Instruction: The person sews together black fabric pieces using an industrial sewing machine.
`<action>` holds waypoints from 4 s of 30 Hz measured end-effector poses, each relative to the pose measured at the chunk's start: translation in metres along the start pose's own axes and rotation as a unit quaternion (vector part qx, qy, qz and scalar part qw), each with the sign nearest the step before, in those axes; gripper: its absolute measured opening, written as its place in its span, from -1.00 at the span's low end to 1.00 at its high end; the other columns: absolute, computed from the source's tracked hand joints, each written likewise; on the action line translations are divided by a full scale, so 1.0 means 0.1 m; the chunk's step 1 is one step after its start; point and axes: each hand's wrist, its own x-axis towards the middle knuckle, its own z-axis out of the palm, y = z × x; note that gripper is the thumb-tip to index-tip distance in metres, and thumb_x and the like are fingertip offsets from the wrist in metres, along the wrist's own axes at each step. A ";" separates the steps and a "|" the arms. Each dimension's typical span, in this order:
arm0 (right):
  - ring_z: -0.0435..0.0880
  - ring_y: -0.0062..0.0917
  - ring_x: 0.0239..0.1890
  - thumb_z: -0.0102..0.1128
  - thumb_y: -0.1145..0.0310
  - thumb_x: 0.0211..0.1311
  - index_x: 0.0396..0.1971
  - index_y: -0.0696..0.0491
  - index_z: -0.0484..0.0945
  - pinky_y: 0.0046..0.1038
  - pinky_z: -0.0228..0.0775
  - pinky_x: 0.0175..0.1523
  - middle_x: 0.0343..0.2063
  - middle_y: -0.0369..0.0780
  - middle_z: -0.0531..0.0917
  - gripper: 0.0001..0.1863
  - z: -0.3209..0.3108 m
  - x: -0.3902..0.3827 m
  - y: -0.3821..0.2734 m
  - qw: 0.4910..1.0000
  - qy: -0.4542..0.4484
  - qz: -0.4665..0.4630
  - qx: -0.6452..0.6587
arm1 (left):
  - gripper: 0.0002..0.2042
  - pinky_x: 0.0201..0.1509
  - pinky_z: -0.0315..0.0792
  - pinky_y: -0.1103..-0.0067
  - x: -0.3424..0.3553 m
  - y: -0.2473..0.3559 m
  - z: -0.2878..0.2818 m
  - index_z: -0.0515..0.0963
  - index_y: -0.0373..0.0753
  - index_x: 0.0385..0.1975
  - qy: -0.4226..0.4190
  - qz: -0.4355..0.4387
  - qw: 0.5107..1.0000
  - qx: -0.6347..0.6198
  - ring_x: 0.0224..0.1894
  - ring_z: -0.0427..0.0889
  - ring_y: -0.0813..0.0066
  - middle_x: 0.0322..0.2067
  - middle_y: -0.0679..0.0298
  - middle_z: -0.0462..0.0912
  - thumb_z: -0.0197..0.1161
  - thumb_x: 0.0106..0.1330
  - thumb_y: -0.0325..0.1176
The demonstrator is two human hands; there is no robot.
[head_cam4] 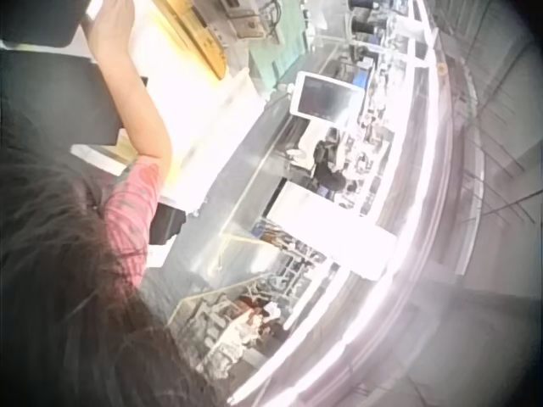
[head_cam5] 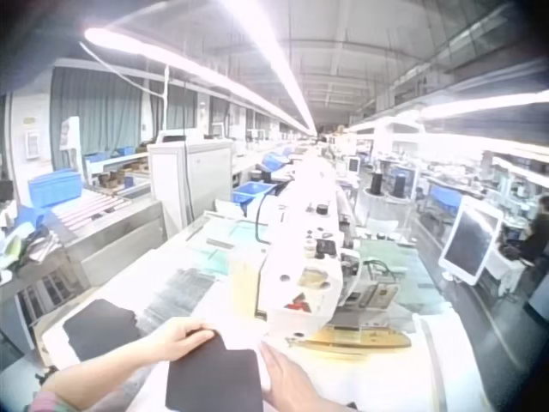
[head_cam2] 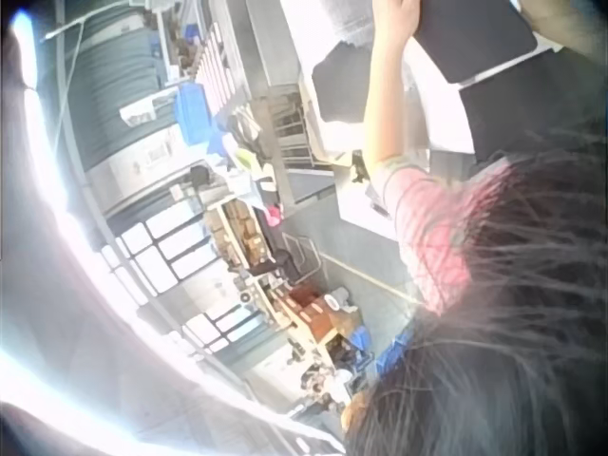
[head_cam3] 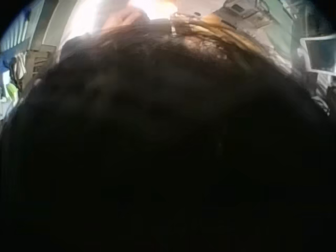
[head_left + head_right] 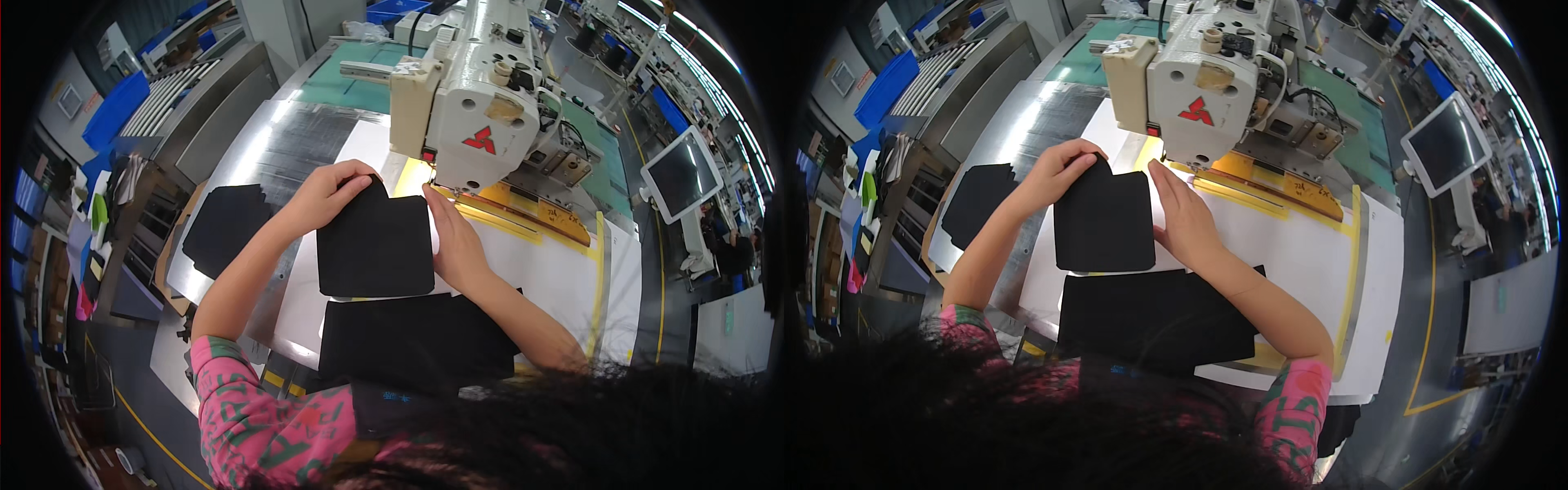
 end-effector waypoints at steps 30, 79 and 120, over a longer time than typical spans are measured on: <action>0.48 -0.21 0.15 0.20 0.35 0.14 0.08 0.22 0.44 -0.25 0.31 0.22 0.07 -0.03 0.52 -0.51 -0.78 -0.90 0.93 0.942 -0.025 0.057 -0.331 | -0.38 0.38 0.17 0.24 0.44 -0.03 1.74 0.36 -0.21 0.22 -0.124 0.256 0.901 0.328 0.32 0.28 0.06 0.26 0.02 0.32 0.26 0.22 -0.01; 0.36 -0.24 0.26 0.21 0.06 0.17 0.19 0.22 0.34 -0.12 0.08 0.35 0.18 -0.05 0.40 -0.31 -0.79 -0.89 0.70 0.921 -0.091 0.149 -0.348 | -0.42 0.22 0.27 0.24 0.37 0.03 1.74 0.48 -0.12 0.11 -0.059 0.223 0.913 0.337 0.25 0.34 0.07 0.21 0.08 0.37 0.34 0.12 0.03; 0.54 -0.30 -0.17 0.33 0.31 0.06 -0.37 0.06 0.60 -0.28 0.34 -0.01 -0.30 -0.23 0.60 -0.82 -1.04 -0.68 0.62 0.979 0.011 0.102 -0.174 | -0.73 -0.19 0.47 0.33 0.30 0.20 1.12 0.58 -0.29 -0.22 -0.263 0.046 0.945 0.189 -0.29 0.60 0.03 -0.33 0.05 0.64 0.25 0.26 -0.20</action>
